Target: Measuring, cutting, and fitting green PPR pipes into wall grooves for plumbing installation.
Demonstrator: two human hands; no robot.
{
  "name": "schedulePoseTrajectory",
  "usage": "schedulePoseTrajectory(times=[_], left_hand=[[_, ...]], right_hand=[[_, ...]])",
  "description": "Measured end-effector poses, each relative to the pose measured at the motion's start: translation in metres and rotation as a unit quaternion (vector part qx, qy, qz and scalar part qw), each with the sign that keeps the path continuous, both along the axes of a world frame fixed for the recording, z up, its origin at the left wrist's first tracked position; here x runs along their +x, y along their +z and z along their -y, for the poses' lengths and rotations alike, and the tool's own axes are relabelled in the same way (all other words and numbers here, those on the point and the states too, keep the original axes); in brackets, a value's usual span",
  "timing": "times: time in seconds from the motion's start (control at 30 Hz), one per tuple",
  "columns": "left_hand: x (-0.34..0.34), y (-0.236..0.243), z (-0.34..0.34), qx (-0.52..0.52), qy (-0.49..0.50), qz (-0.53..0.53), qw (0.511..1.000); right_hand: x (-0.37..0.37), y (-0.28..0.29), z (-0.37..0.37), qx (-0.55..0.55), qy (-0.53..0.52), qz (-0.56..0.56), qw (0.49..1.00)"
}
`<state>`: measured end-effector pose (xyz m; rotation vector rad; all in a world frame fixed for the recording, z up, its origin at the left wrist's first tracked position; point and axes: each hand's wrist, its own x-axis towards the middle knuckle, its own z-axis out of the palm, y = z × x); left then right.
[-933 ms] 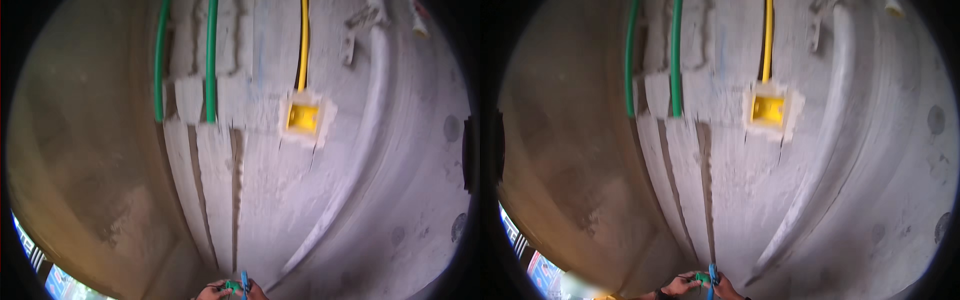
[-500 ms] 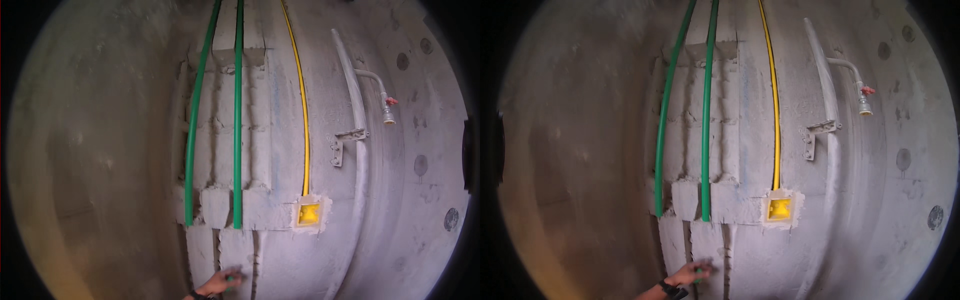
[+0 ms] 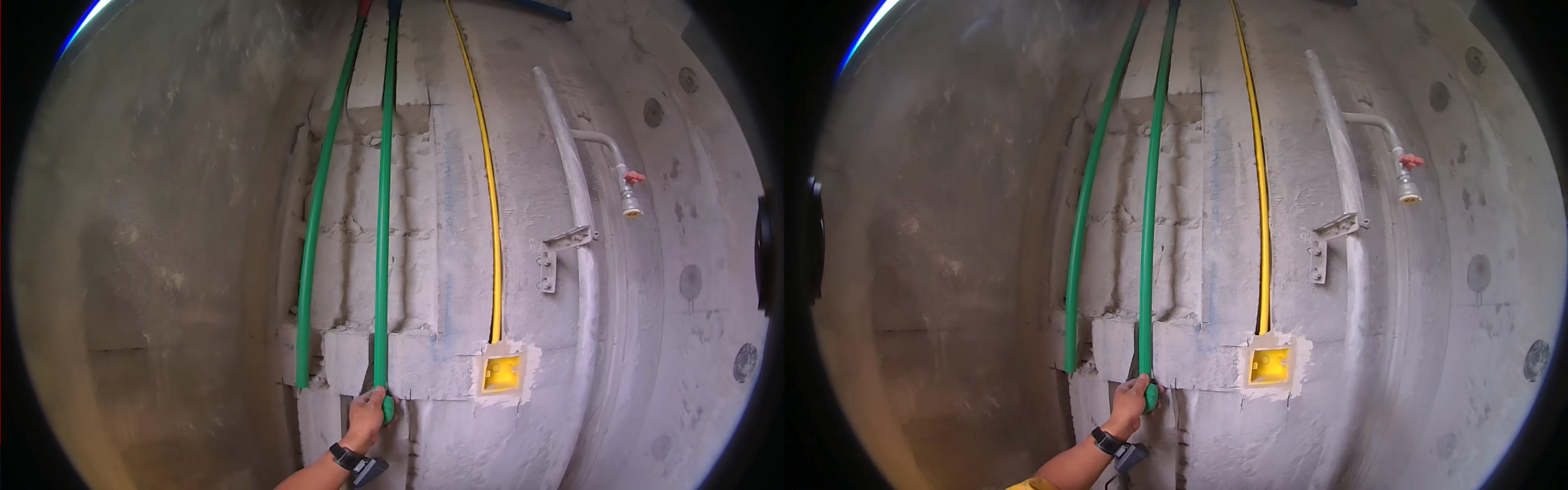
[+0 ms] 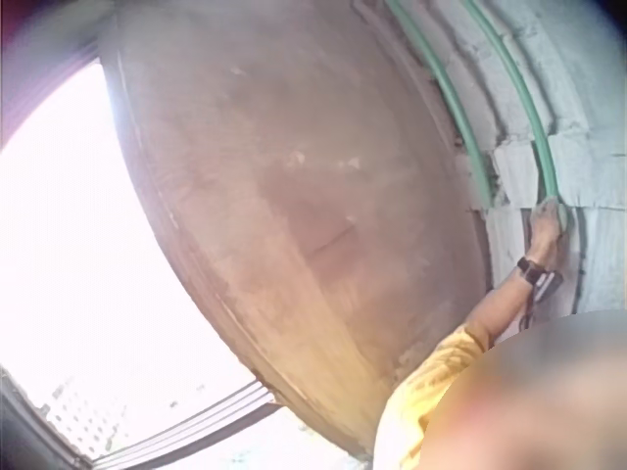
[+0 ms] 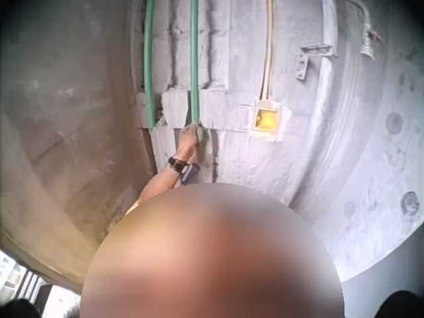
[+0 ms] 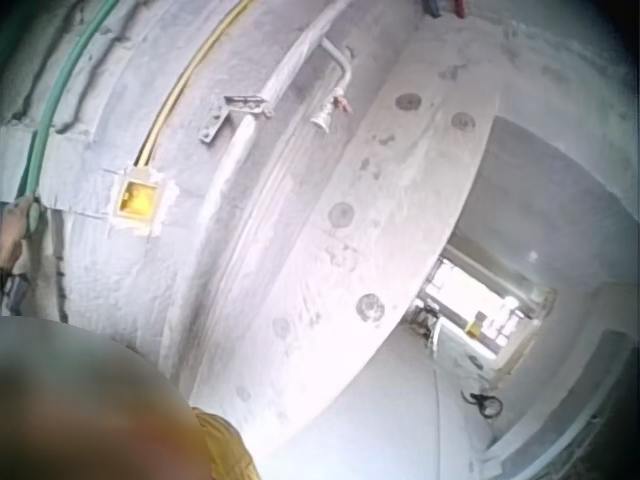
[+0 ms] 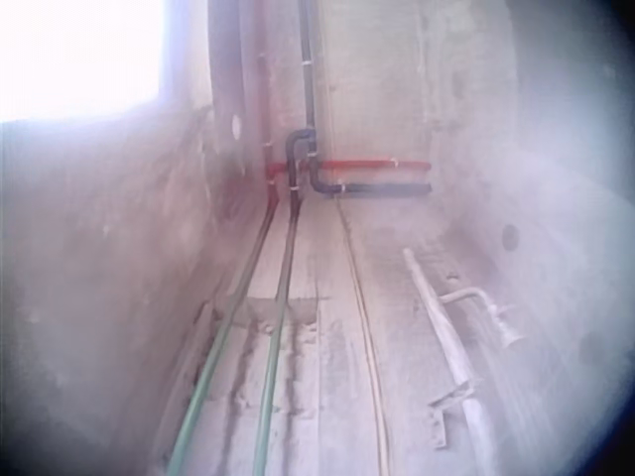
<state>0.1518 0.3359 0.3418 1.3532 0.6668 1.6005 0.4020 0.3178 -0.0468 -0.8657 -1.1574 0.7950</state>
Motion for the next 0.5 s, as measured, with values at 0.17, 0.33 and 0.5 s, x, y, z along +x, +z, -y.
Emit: schedulePoseTrajectory(times=[0.17, 0.33, 0.5], left_hand=[[-0.004, 0.009, -0.002, -0.003, -0.014, -0.006, 1.0], [-0.004, 0.005, 0.01, 0.005, 0.022, -0.012, 1.0], [-0.014, 0.009, 0.01, -0.005, 0.013, -0.1, 0.995]], right_hand=[[0.01, 0.031, -0.007, 0.049, 0.0, 0.017, 0.999], [0.004, 0.064, -0.005, 0.081, -0.001, 0.03, 0.996], [-0.024, 0.094, 0.007, 0.104, -0.004, 0.036, 0.994]])
